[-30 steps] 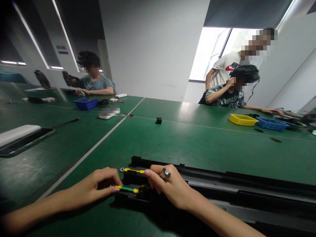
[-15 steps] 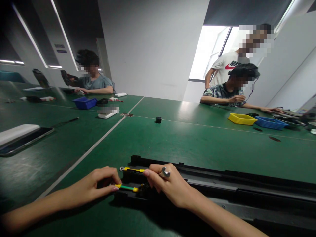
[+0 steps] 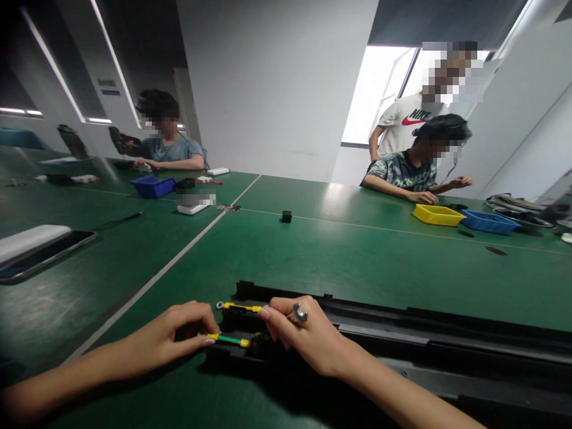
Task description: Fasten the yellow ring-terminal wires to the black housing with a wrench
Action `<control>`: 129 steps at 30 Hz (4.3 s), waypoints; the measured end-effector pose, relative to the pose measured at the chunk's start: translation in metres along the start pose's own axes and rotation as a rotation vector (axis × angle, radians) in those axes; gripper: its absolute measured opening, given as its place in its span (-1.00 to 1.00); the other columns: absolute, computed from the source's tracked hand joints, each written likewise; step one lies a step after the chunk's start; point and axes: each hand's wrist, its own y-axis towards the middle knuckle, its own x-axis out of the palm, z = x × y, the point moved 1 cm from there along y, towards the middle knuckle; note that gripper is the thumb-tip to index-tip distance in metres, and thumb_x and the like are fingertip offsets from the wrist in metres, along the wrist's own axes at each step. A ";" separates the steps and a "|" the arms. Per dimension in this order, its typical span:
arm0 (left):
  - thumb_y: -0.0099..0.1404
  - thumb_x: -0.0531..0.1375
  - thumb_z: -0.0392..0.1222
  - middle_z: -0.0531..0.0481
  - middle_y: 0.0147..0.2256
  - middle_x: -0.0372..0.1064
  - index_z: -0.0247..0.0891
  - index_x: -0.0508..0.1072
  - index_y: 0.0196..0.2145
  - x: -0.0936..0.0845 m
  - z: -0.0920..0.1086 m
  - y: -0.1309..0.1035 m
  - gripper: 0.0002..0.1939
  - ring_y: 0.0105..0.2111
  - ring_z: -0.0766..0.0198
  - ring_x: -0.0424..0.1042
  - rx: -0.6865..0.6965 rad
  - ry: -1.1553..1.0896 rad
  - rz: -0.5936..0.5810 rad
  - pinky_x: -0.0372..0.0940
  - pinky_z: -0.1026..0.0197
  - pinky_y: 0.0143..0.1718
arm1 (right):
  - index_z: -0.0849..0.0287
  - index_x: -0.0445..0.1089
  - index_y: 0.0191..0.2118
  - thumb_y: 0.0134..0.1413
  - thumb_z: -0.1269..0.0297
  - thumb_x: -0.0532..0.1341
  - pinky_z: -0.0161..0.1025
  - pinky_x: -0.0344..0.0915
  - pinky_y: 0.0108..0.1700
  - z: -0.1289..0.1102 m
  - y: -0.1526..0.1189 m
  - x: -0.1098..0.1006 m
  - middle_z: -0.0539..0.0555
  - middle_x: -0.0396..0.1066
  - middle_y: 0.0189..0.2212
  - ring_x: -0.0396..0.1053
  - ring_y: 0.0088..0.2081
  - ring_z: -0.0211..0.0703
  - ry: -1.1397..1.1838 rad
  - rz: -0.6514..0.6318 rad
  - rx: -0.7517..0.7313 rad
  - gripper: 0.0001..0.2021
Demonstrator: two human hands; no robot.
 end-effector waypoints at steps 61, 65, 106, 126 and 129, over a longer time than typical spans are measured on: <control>0.34 0.14 -0.19 0.03 -0.30 0.42 -0.23 0.44 -0.28 0.000 0.002 0.000 -0.89 -0.31 0.23 0.35 -0.044 0.018 -0.017 0.20 0.24 -0.26 | 0.21 0.20 -0.57 0.22 -0.14 -0.01 -0.40 0.00 -0.55 0.000 -0.002 -0.001 -0.07 0.14 -0.66 0.06 -0.59 -0.35 -0.001 -0.019 0.003 -0.47; 0.35 0.14 -0.18 0.03 -0.30 0.42 -0.23 0.44 -0.28 0.000 0.002 -0.001 -0.89 -0.31 0.23 0.35 -0.030 0.009 -0.015 0.19 0.25 -0.26 | 0.21 0.19 -0.58 0.22 -0.15 -0.01 -0.39 0.01 -0.55 -0.001 -0.002 -0.001 -0.06 0.14 -0.66 0.06 -0.59 -0.35 -0.002 -0.013 0.004 -0.46; 0.35 0.16 -0.22 0.05 -0.32 0.41 -0.25 0.43 -0.30 0.000 0.000 0.001 -0.91 -0.32 0.25 0.35 0.014 0.001 -0.004 0.18 0.27 -0.27 | 0.21 0.20 -0.57 0.26 0.00 0.00 -0.38 0.02 -0.53 0.002 -0.001 -0.001 -0.06 0.14 -0.65 0.07 -0.58 -0.33 0.012 -0.008 -0.021 -0.53; 0.35 0.15 -0.19 0.04 -0.33 0.42 -0.24 0.44 -0.29 0.001 0.000 0.000 -0.89 -0.33 0.25 0.34 -0.017 0.006 -0.007 0.18 0.27 -0.29 | 0.21 0.19 -0.58 0.25 -0.04 0.00 -0.39 0.02 -0.54 0.000 -0.002 -0.001 -0.07 0.13 -0.67 0.07 -0.59 -0.34 0.011 -0.012 -0.009 -0.51; 0.35 0.15 -0.19 0.04 -0.32 0.42 -0.24 0.45 -0.29 0.000 0.001 0.001 -0.89 -0.32 0.24 0.35 -0.021 0.008 -0.007 0.19 0.26 -0.28 | 0.22 0.20 -0.58 0.25 -0.05 0.00 -0.40 0.01 -0.54 0.001 -0.002 -0.001 -0.07 0.13 -0.66 0.07 -0.59 -0.35 0.009 -0.011 -0.006 -0.50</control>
